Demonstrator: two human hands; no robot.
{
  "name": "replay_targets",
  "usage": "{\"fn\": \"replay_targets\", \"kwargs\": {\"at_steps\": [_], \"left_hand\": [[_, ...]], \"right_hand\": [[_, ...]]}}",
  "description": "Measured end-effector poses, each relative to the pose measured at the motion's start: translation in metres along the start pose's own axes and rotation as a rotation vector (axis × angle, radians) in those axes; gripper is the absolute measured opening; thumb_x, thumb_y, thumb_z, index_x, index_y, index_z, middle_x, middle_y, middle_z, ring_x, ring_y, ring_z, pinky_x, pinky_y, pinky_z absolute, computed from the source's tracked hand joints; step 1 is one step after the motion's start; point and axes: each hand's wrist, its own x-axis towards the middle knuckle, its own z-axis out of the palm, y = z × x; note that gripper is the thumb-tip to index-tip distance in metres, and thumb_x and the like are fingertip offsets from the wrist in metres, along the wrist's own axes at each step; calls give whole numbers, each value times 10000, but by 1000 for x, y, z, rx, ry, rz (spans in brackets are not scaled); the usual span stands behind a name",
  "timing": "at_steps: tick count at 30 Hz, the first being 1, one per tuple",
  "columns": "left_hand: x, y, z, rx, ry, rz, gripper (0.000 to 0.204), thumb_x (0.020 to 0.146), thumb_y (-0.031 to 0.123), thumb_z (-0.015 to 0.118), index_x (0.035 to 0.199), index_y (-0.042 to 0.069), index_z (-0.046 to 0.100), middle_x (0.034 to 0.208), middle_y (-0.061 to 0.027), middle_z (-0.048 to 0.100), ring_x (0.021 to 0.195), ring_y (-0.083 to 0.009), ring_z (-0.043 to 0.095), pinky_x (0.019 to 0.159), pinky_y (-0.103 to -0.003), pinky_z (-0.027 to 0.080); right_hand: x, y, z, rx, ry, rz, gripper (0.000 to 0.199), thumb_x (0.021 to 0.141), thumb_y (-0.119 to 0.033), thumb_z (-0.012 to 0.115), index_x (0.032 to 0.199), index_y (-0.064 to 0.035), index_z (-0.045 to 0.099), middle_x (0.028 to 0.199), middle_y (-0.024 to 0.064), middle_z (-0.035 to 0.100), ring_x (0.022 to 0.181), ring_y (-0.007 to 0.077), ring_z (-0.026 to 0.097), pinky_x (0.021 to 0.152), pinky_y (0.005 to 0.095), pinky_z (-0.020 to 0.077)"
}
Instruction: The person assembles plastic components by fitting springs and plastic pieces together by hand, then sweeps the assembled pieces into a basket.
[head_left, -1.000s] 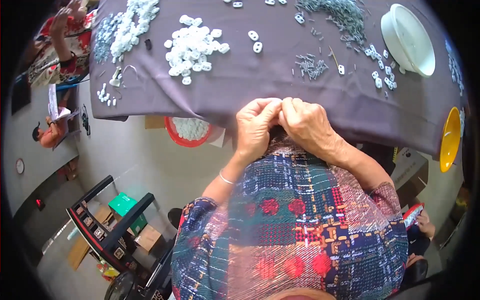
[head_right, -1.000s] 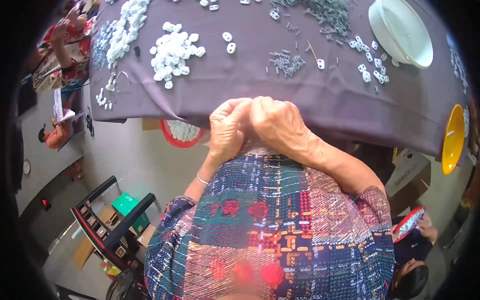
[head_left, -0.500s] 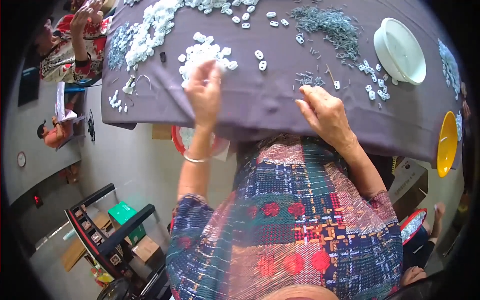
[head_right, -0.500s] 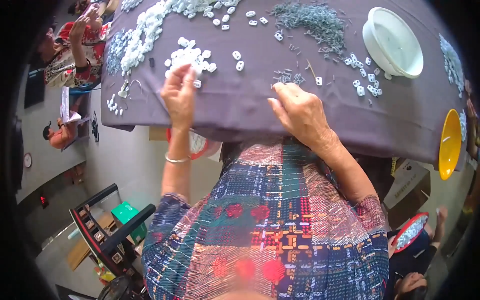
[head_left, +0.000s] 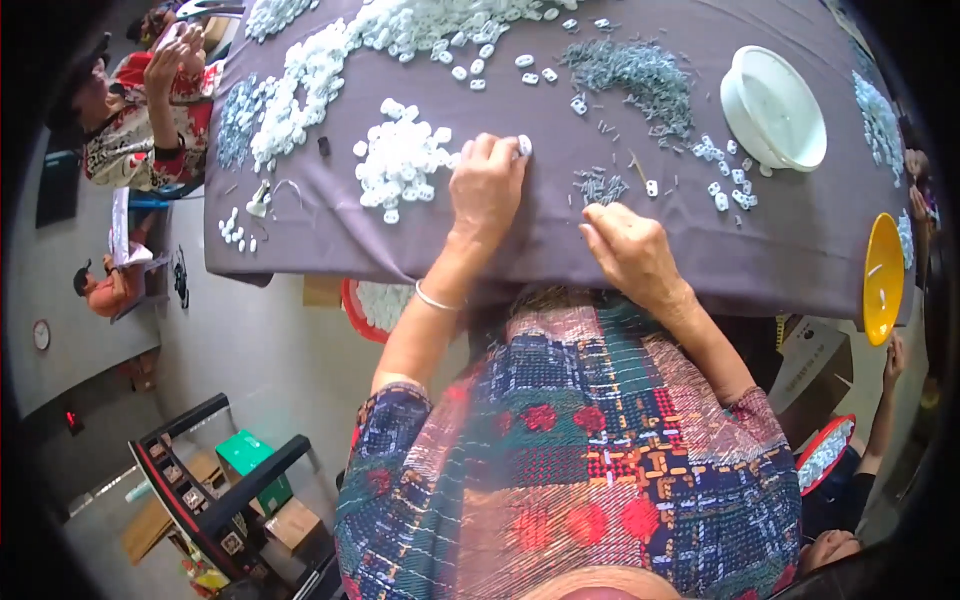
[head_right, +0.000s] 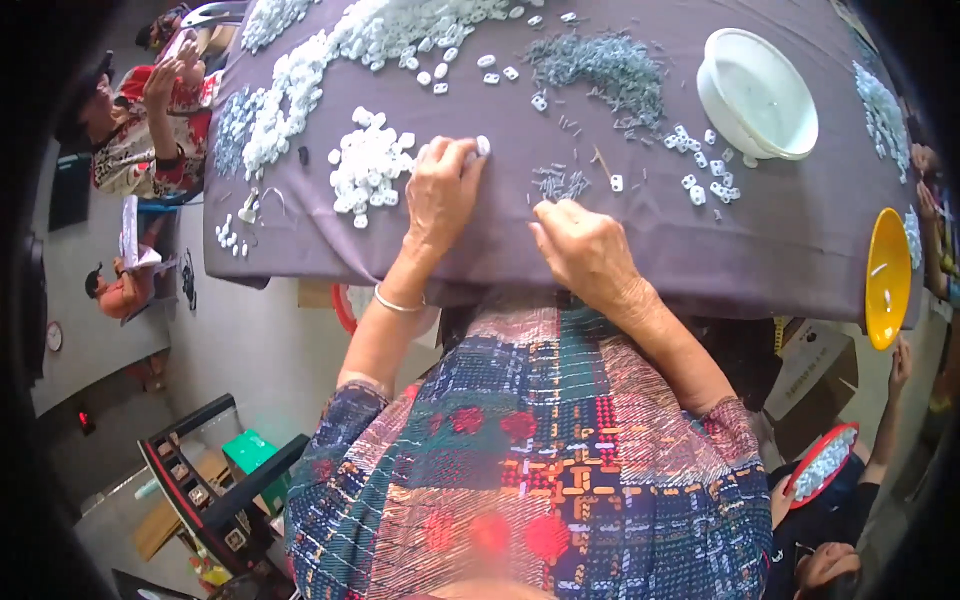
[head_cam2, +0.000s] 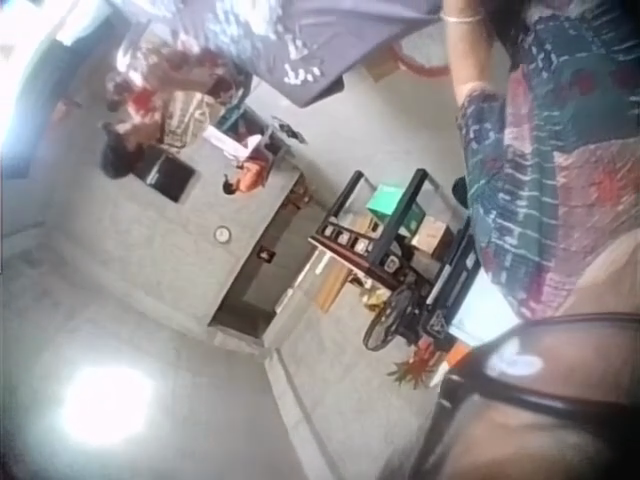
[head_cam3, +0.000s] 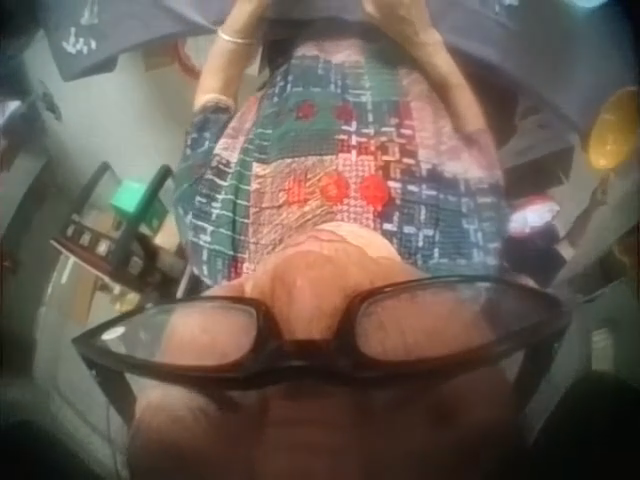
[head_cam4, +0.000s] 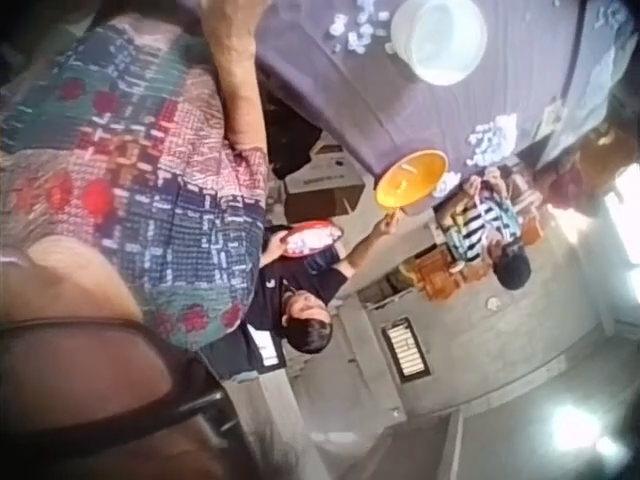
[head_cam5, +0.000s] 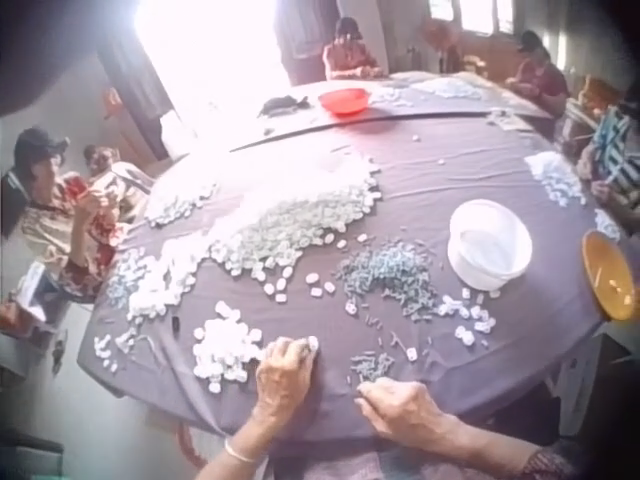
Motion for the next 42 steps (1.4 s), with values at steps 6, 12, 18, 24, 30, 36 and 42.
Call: {"fn": "replay_targets", "kwargs": {"at_steps": [6, 12, 18, 24, 30, 36, 42], "left_hand": [[-22, 14, -1, -250, -30, 128, 124, 768, 31, 620, 891, 40, 610, 838, -109, 582, 789, -285, 568, 688, -359, 468], [-34, 14, 1, -321, 34, 114, 123, 739, -19, 639, 852, 26, 623, 824, -99, 599, 778, -268, 568, 690, -343, 469], [-37, 17, 5, -316, 92, 44, 144, 731, -16, 653, 863, 33, 626, 843, -92, 601, 776, -260, 563, 685, -339, 462], [-37, 14, 6, -339, 95, 9, 141, 722, -18, 661, 848, 36, 628, 845, -92, 601, 769, -261, 563, 686, -340, 461], [-33, 15, 2, -411, 64, 27, 157, 689, -31, 664, 821, 48, 634, 829, -78, 615, 765, -251, 569, 695, -340, 462], [-33, 16, 0, -420, 71, 0, 193, 654, -36, 667, 820, 57, 638, 832, -71, 619, 771, -251, 570, 703, -336, 465], [-35, 16, 2, -418, 73, -12, 149, 685, 13, 667, 821, 54, 622, 823, -74, 610, 778, -261, 564, 696, -351, 463]], "right_hand": [[2, 2, 5, 20, 47, -40, 171, 782, -30, 620, 942, 16, 577, 804, 150, 598, 687, 297, 605, 593, 352, 493], [35, 32, -6, -64, 172, -15, 133, 790, -23, 600, 922, -14, 597, 762, 139, 570, 659, 304, 587, 592, 362, 481], [101, 67, 8, -289, 218, 40, 96, 811, -96, 573, 894, -56, 604, 816, 128, 557, 708, 306, 587, 642, 382, 490], [96, 57, 25, -357, 41, -154, 83, 775, -80, 581, 854, -61, 594, 833, 76, 550, 841, 258, 573, 679, 365, 497], [70, 57, 1, -178, 97, -175, 157, 727, -10, 626, 880, -45, 618, 902, 82, 595, 868, 253, 578, 738, 336, 489], [79, 53, 7, -202, 142, -55, 109, 745, -42, 623, 853, -42, 614, 803, 79, 555, 785, 255, 559, 709, 343, 476], [108, 43, 36, -347, -12, 37, 140, 755, -182, 619, 828, -66, 596, 793, 78, 540, 824, 254, 550, 732, 381, 460]]}}
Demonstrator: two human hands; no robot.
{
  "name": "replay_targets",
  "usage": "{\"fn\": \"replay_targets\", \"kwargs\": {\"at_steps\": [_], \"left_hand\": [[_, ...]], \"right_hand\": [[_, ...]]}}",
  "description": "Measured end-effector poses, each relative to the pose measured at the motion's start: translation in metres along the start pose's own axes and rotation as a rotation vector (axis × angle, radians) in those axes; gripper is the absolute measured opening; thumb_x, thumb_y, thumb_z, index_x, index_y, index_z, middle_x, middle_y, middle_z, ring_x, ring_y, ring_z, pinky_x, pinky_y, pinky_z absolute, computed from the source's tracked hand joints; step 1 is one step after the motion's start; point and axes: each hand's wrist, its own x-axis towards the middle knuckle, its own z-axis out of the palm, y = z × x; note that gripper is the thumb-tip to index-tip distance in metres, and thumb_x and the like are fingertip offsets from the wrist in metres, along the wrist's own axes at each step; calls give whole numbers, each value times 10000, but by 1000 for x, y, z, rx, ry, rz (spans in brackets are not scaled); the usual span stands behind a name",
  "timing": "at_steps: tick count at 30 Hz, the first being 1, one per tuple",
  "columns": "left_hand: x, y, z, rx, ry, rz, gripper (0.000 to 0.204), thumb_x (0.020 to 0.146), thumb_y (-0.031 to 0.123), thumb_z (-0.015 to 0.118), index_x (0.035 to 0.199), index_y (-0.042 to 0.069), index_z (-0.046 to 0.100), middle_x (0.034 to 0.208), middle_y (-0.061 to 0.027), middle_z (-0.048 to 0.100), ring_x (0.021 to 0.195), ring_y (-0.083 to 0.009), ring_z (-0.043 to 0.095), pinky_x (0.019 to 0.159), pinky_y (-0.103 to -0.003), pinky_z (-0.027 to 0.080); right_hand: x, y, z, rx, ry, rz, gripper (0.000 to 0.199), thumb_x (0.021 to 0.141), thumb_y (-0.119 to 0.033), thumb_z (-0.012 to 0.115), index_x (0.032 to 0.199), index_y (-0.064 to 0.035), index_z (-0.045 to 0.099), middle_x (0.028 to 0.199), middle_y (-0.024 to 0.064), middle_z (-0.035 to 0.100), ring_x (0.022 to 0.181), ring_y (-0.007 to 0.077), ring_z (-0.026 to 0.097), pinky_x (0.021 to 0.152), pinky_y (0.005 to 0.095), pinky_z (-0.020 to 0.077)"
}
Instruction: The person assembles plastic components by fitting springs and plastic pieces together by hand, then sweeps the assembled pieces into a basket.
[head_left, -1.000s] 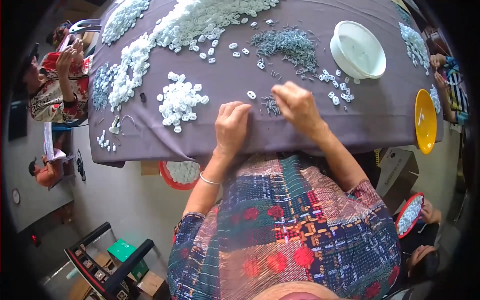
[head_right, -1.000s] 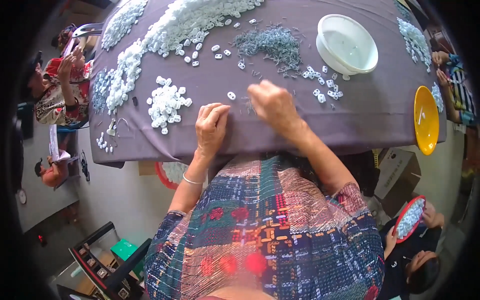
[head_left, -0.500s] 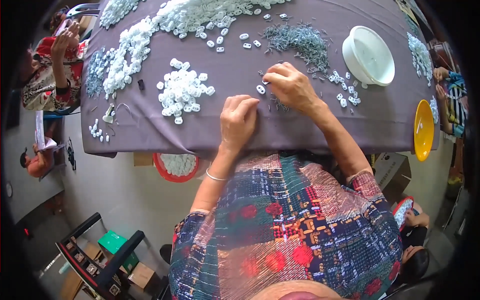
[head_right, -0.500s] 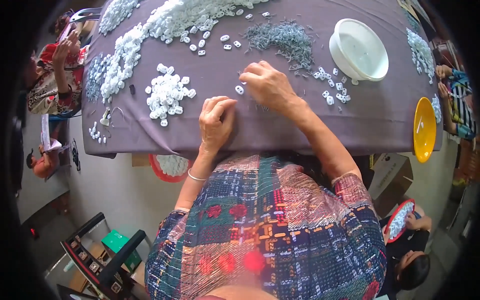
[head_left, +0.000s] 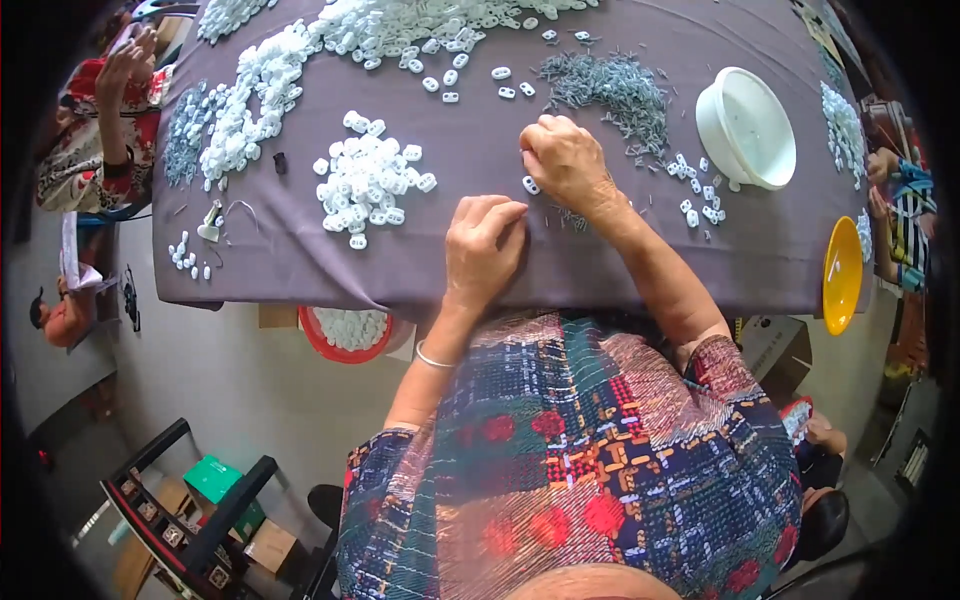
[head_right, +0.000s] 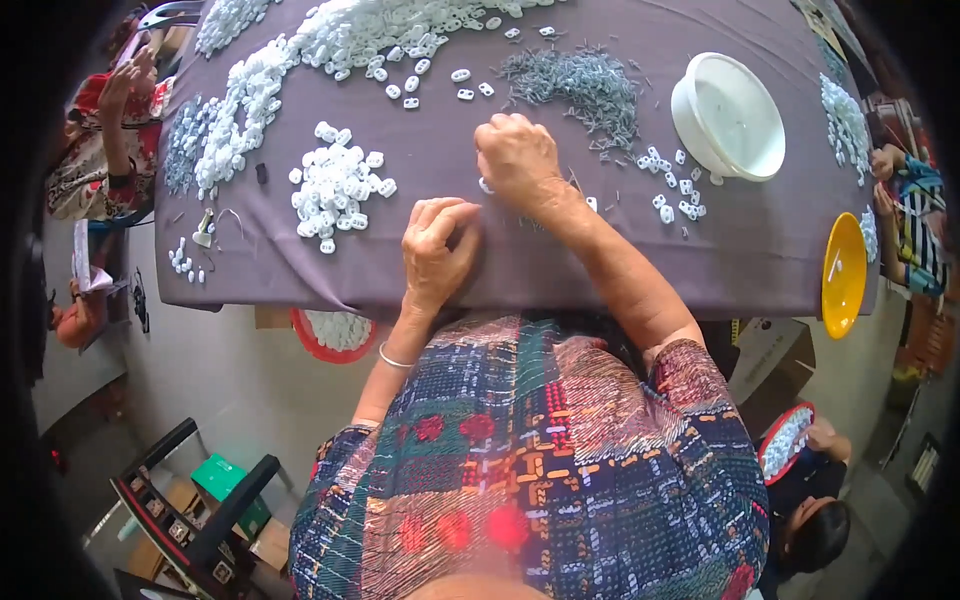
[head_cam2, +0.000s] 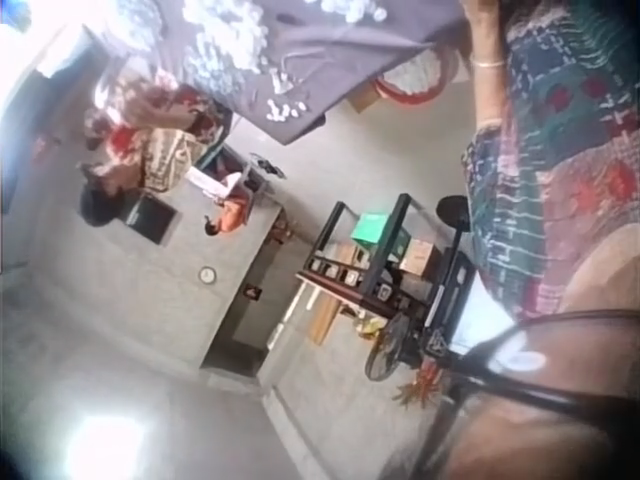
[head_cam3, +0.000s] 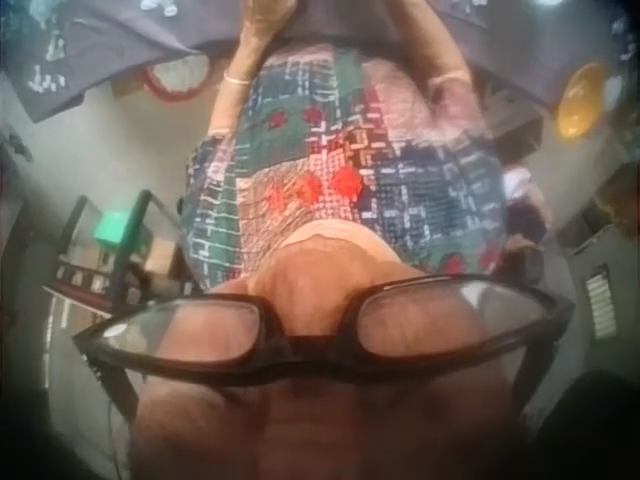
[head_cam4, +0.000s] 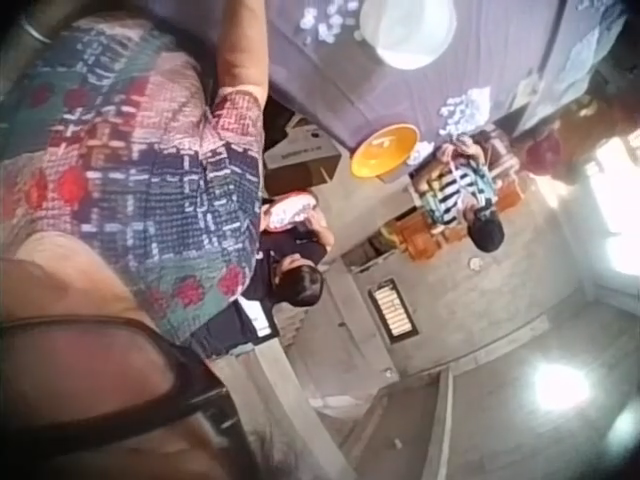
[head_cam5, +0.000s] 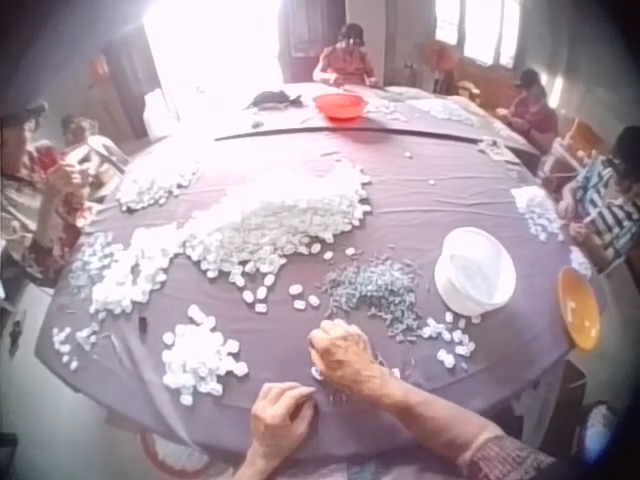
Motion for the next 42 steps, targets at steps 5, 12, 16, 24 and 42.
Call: {"fn": "replay_targets", "kwargs": {"at_steps": [5, 12, 16, 24, 42], "left_hand": [[0, -1, 0, -22, 0, -4, 188, 645, -19, 664, 815, 56, 642, 839, -80, 621, 773, -260, 572, 699, -349, 471], [1, -2, -2, -54, 8, -24, 200, 641, -24, 660, 823, 58, 643, 836, -76, 621, 776, -259, 571, 702, -347, 471], [2, -2, -2, -65, 51, -32, 202, 656, -15, 663, 843, 56, 633, 842, -78, 608, 790, -259, 561, 705, -349, 467], [-1, -5, -1, -49, 66, -24, 206, 668, -9, 668, 859, 46, 619, 848, -84, 594, 804, -262, 551, 714, -356, 458], [-1, -6, -3, -121, 110, -87, 212, 683, -19, 670, 874, 70, 652, 871, -65, 618, 821, -217, 572, 689, -311, 474]], "right_hand": [[-1, 6, -7, 100, 11, -144, 82, 768, -83, 585, 840, -47, 591, 785, 87, 569, 772, 263, 571, 683, 360, 471], [-2, 6, -29, 305, 33, -49, 92, 779, -15, 567, 870, -1, 573, 762, 104, 578, 673, 234, 587, 615, 316, 477], [-4, 7, -25, 268, 81, -74, 103, 754, -28, 594, 848, -8, 558, 749, 105, 566, 682, 240, 580, 629, 327, 475], [-28, 6, -31, -52, -95, -73, 145, 738, -92, 633, 878, -77, 600, 873, 82, 539, 883, 252, 531, 744, 364, 459], [1, 2, -20, 302, -54, -88, 85, 785, -82, 600, 836, -15, 591, 771, 87, 597, 702, 209, 595, 625, 318, 471]]}}
